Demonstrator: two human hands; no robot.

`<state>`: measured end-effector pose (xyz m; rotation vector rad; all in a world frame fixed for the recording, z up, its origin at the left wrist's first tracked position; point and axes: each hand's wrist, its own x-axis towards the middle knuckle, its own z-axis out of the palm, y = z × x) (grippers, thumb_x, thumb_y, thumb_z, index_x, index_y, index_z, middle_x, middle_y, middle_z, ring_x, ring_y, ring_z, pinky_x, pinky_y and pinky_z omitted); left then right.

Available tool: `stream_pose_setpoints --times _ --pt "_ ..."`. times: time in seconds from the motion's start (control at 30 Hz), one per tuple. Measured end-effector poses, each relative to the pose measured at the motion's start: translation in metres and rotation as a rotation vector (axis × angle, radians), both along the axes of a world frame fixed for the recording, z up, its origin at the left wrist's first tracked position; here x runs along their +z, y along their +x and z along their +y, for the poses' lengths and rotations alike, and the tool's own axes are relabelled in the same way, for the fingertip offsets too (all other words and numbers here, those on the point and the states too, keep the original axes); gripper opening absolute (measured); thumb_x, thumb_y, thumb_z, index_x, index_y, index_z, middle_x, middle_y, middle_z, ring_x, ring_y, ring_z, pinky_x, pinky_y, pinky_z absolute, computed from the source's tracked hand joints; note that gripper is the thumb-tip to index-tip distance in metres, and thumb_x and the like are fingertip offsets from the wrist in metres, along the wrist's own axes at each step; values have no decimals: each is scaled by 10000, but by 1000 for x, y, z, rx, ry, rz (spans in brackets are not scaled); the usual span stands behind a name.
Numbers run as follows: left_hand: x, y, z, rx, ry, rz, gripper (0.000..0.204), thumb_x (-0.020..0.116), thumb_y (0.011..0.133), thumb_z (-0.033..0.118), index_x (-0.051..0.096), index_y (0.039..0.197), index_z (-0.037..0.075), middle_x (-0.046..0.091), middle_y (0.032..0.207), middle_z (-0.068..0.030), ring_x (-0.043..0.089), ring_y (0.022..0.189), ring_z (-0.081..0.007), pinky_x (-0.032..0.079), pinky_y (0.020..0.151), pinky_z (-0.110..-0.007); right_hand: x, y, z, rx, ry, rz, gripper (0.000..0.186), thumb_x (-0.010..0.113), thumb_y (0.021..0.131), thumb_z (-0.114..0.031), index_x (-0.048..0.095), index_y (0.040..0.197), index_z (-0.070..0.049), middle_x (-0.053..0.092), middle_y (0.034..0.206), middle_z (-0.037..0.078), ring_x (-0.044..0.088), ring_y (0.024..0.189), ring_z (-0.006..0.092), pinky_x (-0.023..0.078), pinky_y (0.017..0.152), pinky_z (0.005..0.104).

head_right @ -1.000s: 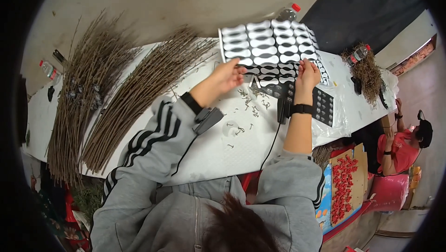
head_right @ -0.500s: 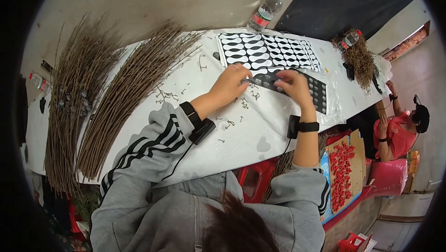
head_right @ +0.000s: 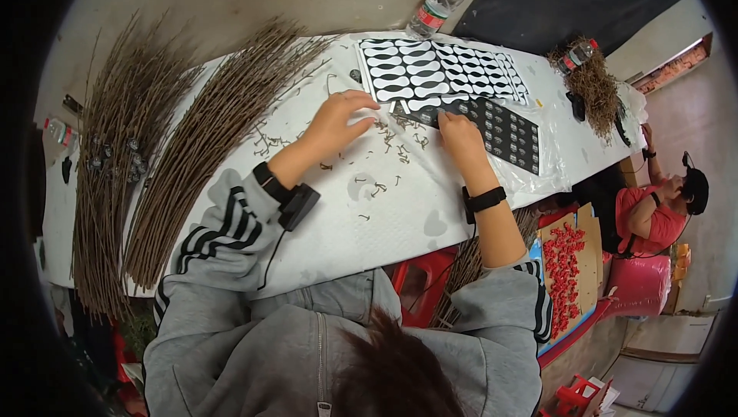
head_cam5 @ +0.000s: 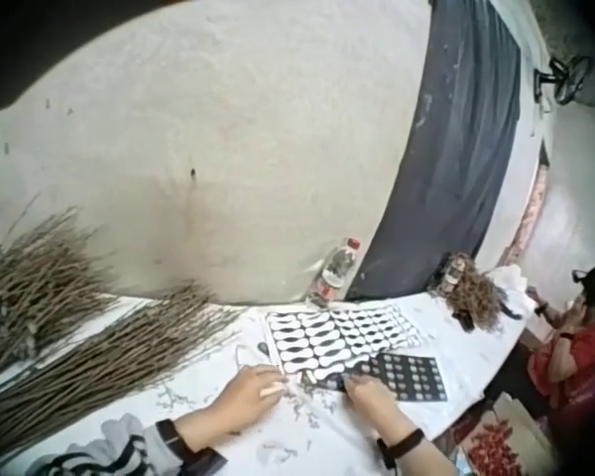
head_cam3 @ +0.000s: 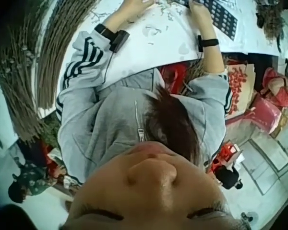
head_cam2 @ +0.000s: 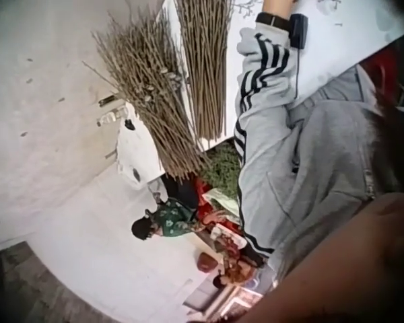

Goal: The person peels a white sticker from a sheet, wraps it around a thin branch, and presses a black label onto it. After repeating this process, the person peels a large black label from a different sheet and presses it onto a small white card.

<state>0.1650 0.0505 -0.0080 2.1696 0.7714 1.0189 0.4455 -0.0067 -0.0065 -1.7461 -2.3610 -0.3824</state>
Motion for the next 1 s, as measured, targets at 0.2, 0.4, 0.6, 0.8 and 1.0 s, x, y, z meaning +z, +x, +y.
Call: stream_pose_setpoints --times 0.2,0.4,0.6,0.8,1.0 --pt "64 -78 -69 -34 94 207 232 659 812 124 654 1038 69 628 1125 -107 585 1012 -309 460 881 -384 -1 -13 5 -144 -126 -150 183 574 781 -16 627 956 -2 657 841 166 635 820 358 523 693 448" --pt "165 -112 -176 -329 522 376 217 616 752 125 635 947 33 625 1029 -104 592 990 -257 482 811 -379 1 -8 -5 -185 112 -51 102 583 768 -2 594 867 -25 634 761 153 636 751 346 521 644 444" --pt "219 -119 -211 -572 619 185 260 569 757 158 655 894 -46 631 910 -112 573 879 -248 487 815 -390 3 -12 -3 -359 165 -23 197 622 735 16 650 920 -43 651 797 174 641 735 349 516 649 432" --pt "226 -139 -210 -440 775 334 209 564 778 141 660 811 -42 625 817 -116 590 800 -248 492 783 -345 17 -11 -8 -218 -47 122 198 632 742 22 672 929 -30 672 855 174 651 779 344 522 680 415" --pt "216 -152 -193 -391 993 175 198 533 817 96 682 789 -31 649 752 -128 622 703 -231 510 687 -287 20 -10 5 77 -40 222 249 681 735 -1 680 984 -8 675 815 176 653 770 351 520 699 393"
